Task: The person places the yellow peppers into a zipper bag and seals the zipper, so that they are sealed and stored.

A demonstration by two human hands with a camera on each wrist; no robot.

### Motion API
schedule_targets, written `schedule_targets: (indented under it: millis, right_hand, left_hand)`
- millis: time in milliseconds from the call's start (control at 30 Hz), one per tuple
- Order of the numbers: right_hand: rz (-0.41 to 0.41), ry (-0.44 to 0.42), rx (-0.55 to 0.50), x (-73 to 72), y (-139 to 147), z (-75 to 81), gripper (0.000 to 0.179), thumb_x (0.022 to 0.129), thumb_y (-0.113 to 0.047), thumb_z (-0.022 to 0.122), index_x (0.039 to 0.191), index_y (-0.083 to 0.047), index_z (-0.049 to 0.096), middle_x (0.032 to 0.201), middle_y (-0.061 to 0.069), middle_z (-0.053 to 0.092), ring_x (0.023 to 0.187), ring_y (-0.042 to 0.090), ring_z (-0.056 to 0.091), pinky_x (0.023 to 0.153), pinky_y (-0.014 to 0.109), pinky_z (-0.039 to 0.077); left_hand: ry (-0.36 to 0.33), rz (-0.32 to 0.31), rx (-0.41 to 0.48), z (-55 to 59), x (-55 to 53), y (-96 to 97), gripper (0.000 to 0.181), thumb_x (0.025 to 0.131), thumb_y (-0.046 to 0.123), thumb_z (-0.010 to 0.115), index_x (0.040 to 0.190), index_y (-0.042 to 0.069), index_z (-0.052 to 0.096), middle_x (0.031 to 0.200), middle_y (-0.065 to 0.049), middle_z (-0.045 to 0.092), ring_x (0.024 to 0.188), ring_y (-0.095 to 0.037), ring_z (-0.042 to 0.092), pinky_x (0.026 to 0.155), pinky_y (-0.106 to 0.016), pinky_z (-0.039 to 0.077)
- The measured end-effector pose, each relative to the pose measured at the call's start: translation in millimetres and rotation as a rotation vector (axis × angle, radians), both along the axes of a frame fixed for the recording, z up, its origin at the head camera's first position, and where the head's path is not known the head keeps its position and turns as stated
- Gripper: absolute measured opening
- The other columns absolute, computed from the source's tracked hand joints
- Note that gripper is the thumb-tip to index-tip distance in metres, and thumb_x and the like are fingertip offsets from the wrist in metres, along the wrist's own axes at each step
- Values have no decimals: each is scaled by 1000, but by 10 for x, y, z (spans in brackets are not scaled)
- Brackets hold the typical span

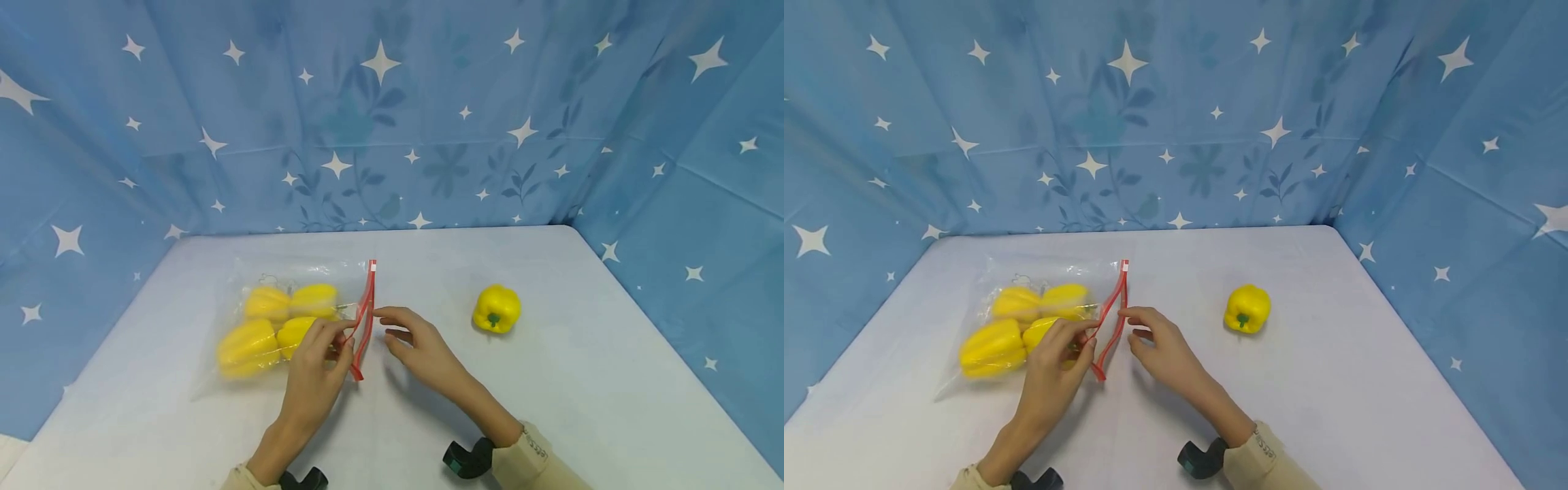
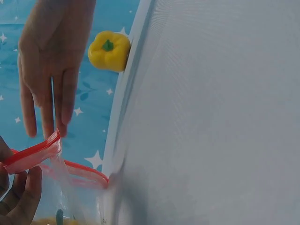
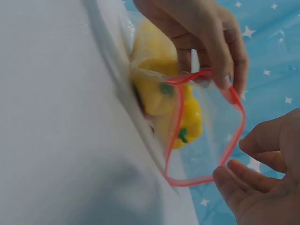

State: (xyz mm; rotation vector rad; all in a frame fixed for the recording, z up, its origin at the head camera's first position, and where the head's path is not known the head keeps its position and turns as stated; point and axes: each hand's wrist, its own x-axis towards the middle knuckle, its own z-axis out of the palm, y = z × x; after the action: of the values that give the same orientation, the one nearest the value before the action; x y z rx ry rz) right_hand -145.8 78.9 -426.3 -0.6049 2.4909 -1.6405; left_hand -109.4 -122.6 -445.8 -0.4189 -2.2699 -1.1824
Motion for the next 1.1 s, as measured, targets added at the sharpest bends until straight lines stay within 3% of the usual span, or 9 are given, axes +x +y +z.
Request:
schedule_targets:
  millis: [200, 433, 567, 667, 767, 900, 1100]
  right_hand:
    - [-59, 32, -22, 83, 249, 62, 44, 104, -6, 60, 145, -19, 58, 150, 1, 58, 138, 25, 59, 114, 44, 51]
    - [-125, 65, -51, 103, 539, 84, 43, 104, -4, 59, 147, -13, 56, 150, 7, 58, 138, 34, 57, 113, 40, 50]
    - [-182, 123, -64, 79, 705, 109, 42, 105, -7, 59, 147, -11, 55, 149, 8, 58, 137, 30, 58, 112, 33, 52]
    - [-274, 226, -10, 53, 807, 128, 42, 104, -6, 60, 146, -11, 56, 147, 6, 59, 136, 24, 58, 112, 28, 51]
    - [-371, 337, 72, 26, 885, 125, 43, 102, -2, 60, 145, -9, 57, 147, 7, 58, 136, 26, 56, 114, 36, 50]
    - [-437, 413, 131, -25, 961, 101, 43, 102, 1, 58, 144, -6, 56, 149, 13, 56, 136, 34, 55, 114, 58, 47]
    - [-490, 435, 217, -72, 1042, 90, 42, 99, 2, 61, 141, -1, 57, 148, 20, 54, 136, 40, 50, 114, 62, 43]
  left_hand:
    - [-18, 5, 4, 5, 18, 11, 33, 87, -5, 79, 116, 10, 73, 91, 5, 56, 80, -3, 59, 71, -21, 62]
    - [-18, -6, 22, -21, 33, 18, 32, 88, -5, 78, 116, 9, 74, 91, 6, 55, 79, -3, 58, 72, -21, 62]
    - [-6, -11, 21, -17, 27, 13, 33, 88, -6, 77, 116, 10, 73, 91, 6, 56, 79, -3, 58, 71, -21, 62]
    - [2, -13, 21, -10, 11, 4, 33, 88, -6, 77, 116, 12, 73, 91, 6, 56, 79, -3, 59, 70, -21, 62]
    - [-4, -22, 18, -2, 6, -1, 33, 89, -5, 77, 116, 12, 73, 91, 7, 56, 79, -3, 59, 71, -21, 62]
    - [-4, -22, 14, 21, 7, -1, 34, 88, -7, 76, 116, 11, 73, 92, 7, 55, 80, -4, 58, 72, -21, 62]
    - [-2, -27, 17, 15, 9, 8, 34, 88, -8, 76, 115, 12, 73, 91, 7, 55, 80, -4, 58, 71, -21, 62]
